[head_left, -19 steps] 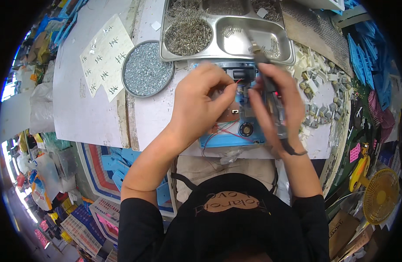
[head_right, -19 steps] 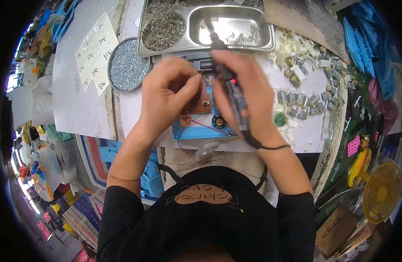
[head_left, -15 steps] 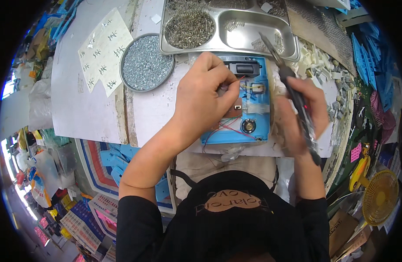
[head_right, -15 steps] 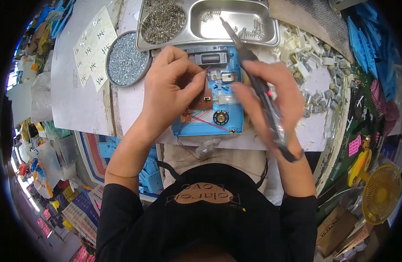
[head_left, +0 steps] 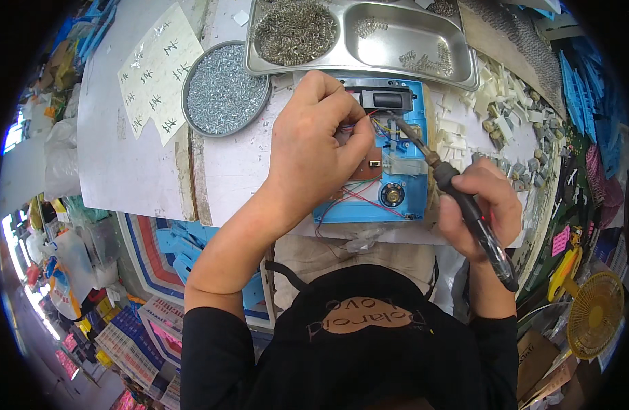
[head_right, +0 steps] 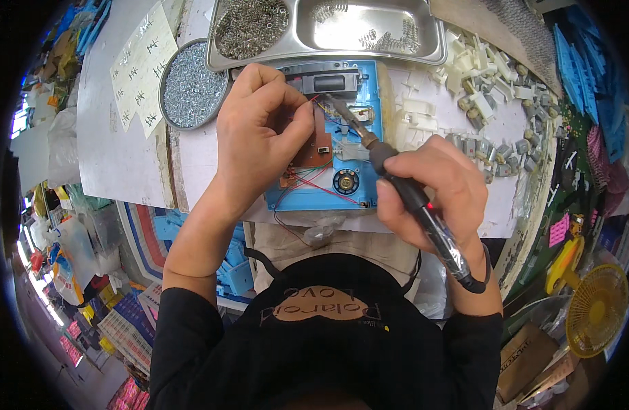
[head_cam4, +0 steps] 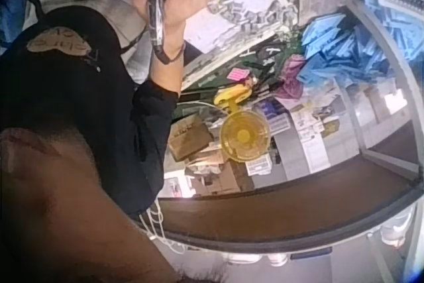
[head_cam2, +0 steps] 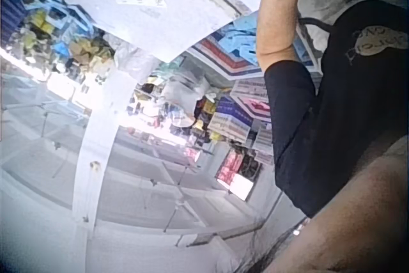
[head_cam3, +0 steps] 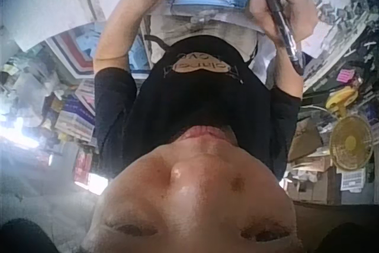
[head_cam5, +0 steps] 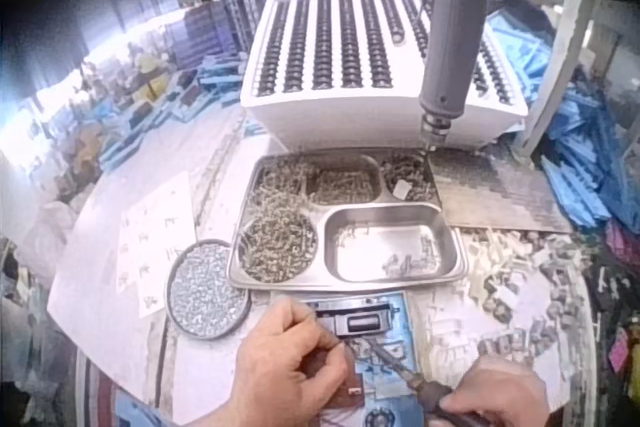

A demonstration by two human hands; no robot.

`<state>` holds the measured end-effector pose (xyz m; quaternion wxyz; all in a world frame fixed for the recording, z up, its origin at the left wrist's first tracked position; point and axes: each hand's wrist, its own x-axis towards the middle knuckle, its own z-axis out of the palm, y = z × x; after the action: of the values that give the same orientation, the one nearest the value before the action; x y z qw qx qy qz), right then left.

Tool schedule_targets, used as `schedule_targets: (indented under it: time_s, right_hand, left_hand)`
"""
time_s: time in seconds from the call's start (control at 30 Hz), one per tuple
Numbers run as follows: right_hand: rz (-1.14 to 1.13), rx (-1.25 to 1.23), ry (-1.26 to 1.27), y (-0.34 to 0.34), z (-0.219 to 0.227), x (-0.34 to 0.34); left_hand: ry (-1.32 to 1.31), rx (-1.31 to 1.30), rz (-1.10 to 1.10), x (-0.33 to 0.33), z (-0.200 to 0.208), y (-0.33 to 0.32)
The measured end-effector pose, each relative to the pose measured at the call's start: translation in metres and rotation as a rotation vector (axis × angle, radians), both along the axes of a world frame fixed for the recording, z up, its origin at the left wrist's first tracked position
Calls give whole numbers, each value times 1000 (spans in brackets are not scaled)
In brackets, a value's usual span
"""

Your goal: Assembling electronic components by soldering wires and using an electric screwdriver to secure a plastic casing.

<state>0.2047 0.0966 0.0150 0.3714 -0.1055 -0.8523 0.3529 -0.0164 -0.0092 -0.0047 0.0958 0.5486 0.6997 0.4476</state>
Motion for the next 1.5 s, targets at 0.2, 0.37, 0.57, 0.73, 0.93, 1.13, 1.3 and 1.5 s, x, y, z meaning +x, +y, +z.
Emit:
schedule_targets:
  time_s: [0.2,0.37,0.57,0.73,0.93,1.13,1.3,1.5]
  right_hand:
    - [7,28,-24,-2,-2,-7]
    - [4,47,-27,-1,-2,-10]
    - [33,121,-24,2,-2,-11]
    - [53,97,-47,5,2,-6]
    - [26,56,-76,7,1,-6]
    - [28,58,-60,8,-4,-13]
    - [25,54,-62,9,-4,-15]
    - [25,31,-71,10,-3,-14]
  left_hand:
    - [6,11,8,1,-1,0]
    - [-8,23,10,1,-1,1]
    - [-10,18,34,2,-1,1]
    - [6,30,44,3,0,2]
    - [7,38,60,5,-2,3]
    - [16,32,63,5,-2,4]
    - [41,33,69,5,-3,4]
    - [65,49,75,7,-7,4]
